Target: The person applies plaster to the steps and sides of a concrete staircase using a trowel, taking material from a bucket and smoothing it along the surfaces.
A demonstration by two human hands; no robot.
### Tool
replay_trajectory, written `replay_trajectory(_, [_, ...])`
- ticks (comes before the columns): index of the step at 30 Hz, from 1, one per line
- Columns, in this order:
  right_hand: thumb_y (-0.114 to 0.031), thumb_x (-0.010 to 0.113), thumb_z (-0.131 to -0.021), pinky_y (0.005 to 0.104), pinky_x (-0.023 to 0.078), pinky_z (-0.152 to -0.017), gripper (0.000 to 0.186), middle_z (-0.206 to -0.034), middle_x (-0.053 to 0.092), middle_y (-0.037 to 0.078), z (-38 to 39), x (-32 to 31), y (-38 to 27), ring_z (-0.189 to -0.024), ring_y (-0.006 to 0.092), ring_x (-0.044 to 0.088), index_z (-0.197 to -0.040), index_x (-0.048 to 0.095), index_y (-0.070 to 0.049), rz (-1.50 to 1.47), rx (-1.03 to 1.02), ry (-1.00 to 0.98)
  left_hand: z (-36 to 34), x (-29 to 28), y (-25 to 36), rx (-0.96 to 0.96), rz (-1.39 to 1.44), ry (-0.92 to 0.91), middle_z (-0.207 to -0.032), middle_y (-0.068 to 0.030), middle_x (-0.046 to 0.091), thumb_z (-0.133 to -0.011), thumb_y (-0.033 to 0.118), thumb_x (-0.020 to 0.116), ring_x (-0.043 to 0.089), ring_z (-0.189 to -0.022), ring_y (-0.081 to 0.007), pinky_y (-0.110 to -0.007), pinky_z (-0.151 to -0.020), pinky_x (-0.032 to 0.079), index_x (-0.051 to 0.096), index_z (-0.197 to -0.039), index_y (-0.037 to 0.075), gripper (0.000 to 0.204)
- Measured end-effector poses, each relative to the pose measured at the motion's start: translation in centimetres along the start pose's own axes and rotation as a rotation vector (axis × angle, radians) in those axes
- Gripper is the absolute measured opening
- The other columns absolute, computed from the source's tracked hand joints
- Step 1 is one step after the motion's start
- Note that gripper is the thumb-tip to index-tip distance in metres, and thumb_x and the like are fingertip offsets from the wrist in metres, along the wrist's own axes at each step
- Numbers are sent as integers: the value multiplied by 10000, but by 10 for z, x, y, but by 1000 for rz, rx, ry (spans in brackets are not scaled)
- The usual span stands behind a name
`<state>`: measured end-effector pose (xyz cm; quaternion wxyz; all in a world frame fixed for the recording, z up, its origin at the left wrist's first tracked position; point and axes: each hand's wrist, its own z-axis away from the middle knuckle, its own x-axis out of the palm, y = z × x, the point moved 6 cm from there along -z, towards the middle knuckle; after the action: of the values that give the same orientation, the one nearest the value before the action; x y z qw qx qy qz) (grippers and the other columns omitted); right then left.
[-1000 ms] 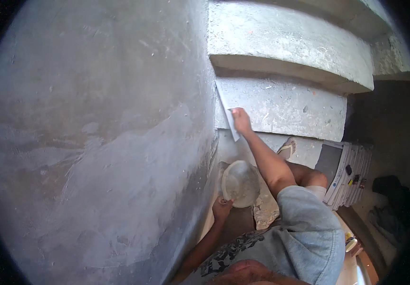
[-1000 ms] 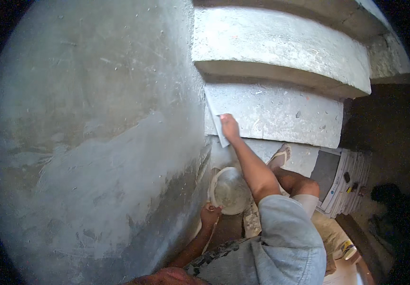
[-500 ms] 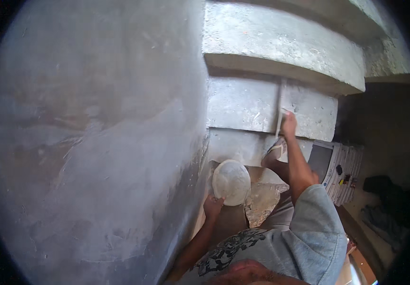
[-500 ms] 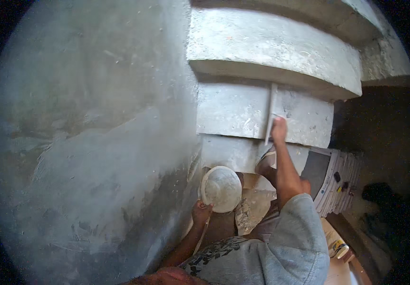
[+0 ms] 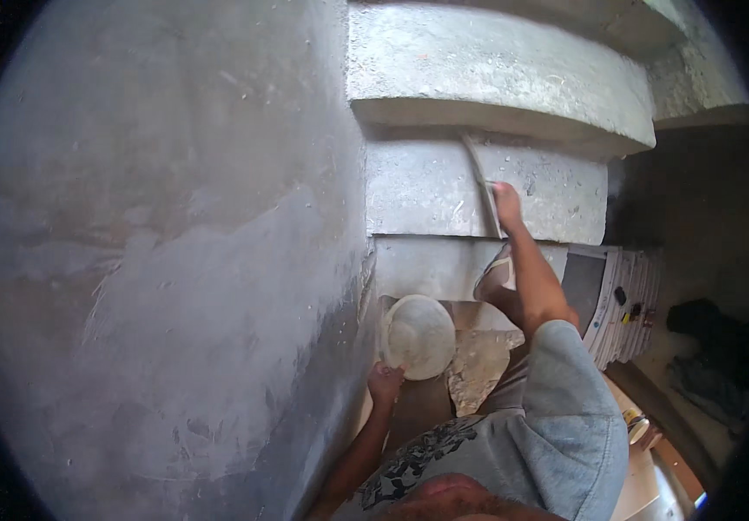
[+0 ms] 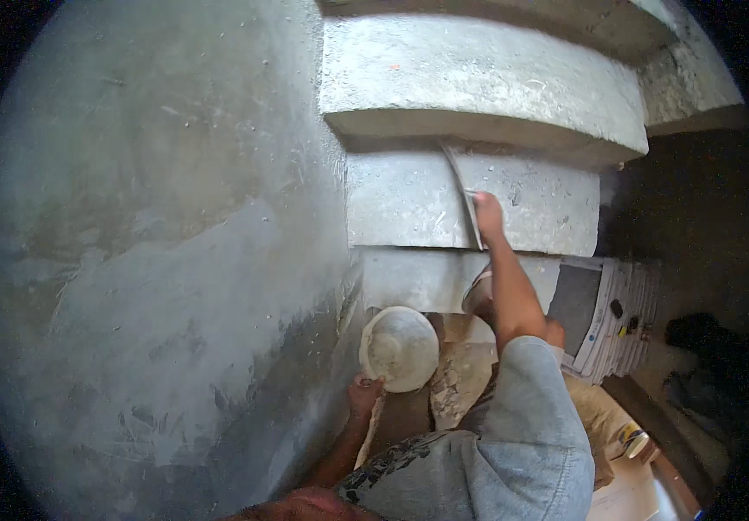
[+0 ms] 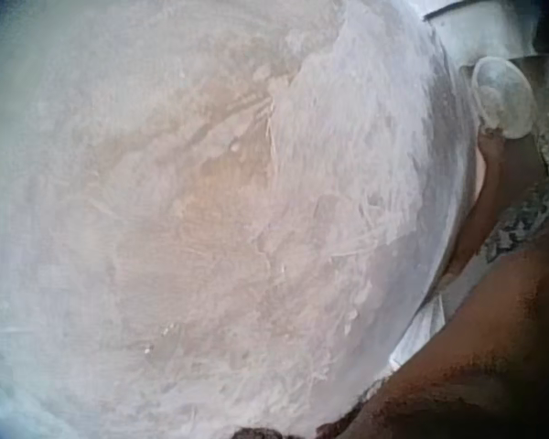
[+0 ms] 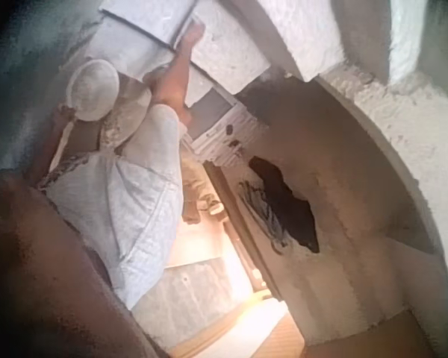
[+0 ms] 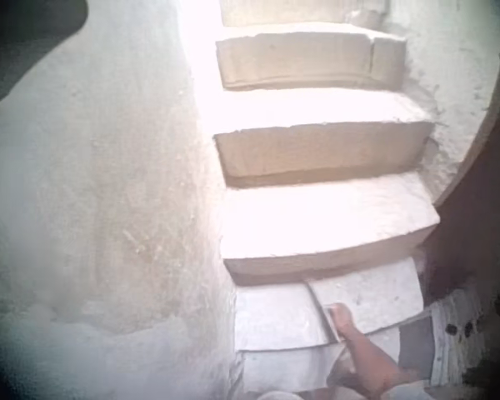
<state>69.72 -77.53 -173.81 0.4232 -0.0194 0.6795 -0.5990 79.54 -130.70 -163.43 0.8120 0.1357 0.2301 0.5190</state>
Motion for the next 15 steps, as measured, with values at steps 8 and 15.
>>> replay_trajectory(8, [-416, 336, -989, 430, 438, -841, 506, -1049, 599, 222, 56, -19, -21, -963, 332, 576, -1106, 560, 23, 86, 7, -67, 5, -13, -5, 20, -126, 151, -624, -15, 564, -684, 157, 793, 527, -519, -106, -291, -492, 434, 559, -772, 35, 279])
replay_trajectory(15, [-387, 365, -980, 416, 414, -919, 453, -1065, 595, 218, 138, 132, -77, -1033, 350, 561, -1077, 596, -10, -77, 1, -488, 5, -5, -9, -49, 15, 64, -655, -16, 572, -741, 109, 760, 521, -525, -105, -284, -503, 441, 561, -810, 23, 228])
